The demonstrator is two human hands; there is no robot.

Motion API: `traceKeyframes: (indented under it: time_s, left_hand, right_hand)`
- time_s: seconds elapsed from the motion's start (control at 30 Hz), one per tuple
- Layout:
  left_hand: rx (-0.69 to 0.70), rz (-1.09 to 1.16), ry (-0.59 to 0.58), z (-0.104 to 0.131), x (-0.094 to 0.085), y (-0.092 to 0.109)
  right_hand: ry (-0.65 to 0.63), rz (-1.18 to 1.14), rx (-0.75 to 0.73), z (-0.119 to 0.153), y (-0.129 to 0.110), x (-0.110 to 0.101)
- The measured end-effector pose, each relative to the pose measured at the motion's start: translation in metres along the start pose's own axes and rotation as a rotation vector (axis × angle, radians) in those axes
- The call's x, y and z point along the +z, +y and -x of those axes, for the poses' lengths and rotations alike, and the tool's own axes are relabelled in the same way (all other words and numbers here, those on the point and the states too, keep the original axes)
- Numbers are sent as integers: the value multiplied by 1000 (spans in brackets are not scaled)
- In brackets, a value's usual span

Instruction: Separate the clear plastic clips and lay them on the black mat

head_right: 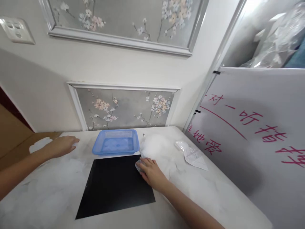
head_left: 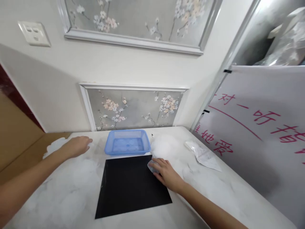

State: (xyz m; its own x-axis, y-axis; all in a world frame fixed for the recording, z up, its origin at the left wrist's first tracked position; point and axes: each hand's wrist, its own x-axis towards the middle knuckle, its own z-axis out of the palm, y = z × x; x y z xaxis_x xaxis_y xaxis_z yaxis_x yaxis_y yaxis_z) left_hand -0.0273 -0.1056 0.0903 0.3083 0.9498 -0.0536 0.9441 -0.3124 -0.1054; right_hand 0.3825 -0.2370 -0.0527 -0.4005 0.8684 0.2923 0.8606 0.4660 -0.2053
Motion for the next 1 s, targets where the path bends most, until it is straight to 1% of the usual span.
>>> traceKeyframes:
  time_s: [0.07, 0.1, 0.17, 0.23, 0.3, 0.37, 0.43, 0.5, 0.57, 0.63, 0.7, 0.77, 0.8, 0.83, 0.9, 1.0]
  left_hand:
    - [36, -30, -46, 30, -4, -7]
    - [59, -29, -68, 45, -3, -10]
    - [96, 44, -94, 72, 3, -15]
    - [101, 133, -146, 94, 9, -17]
    - [65, 184, -205, 108, 13, -17]
    - [13, 189, -231, 110, 12, -17]
    - [-27, 175, -229, 99, 8, -18]
    - [-38, 170, -246, 74, 3, -18]
    - [-34, 202, -250, 38, 3, -16]
    - [-58, 255, -178, -4, 8, -9]
    - [-89, 268, -100, -46, 16, 1]
    - [-119, 293, -27, -80, 24, 13]
    - [-123, 315, 5, -93, 28, 19]
    - [-117, 342, 38, -103, 30, 25]
    - [-83, 412, 102, -113, 33, 35]
    - [18, 553, 208, -110, 35, 39]
  right_hand:
    - [-15, 26, -98, 6, 4, 8]
    - [-17, 38, -114, 6, 7, 10]
    - [-18, 55, -99, 4, 11, 12]
    - [-15, 62, -74, 3, 13, 13]
    - [-7, 68, -66, 4, 13, 14]
    - [17, 88, -65, 7, 9, 17]
    - [45, 128, -46, 10, 3, 18]
    - [49, 182, -8, 11, -2, 18]
    - [43, 229, 44, 10, -5, 16]
    - [61, 232, 87, 9, -5, 15]
    - [98, 172, 87, 9, -3, 17]
    - [134, 101, 71, 9, 0, 20]
    - [149, 74, 69, 9, 1, 22]
    - [164, 56, 79, 8, 1, 23]
    - [177, 34, 111, 6, 1, 22]
    - [145, 19, 140, 1, 1, 16]
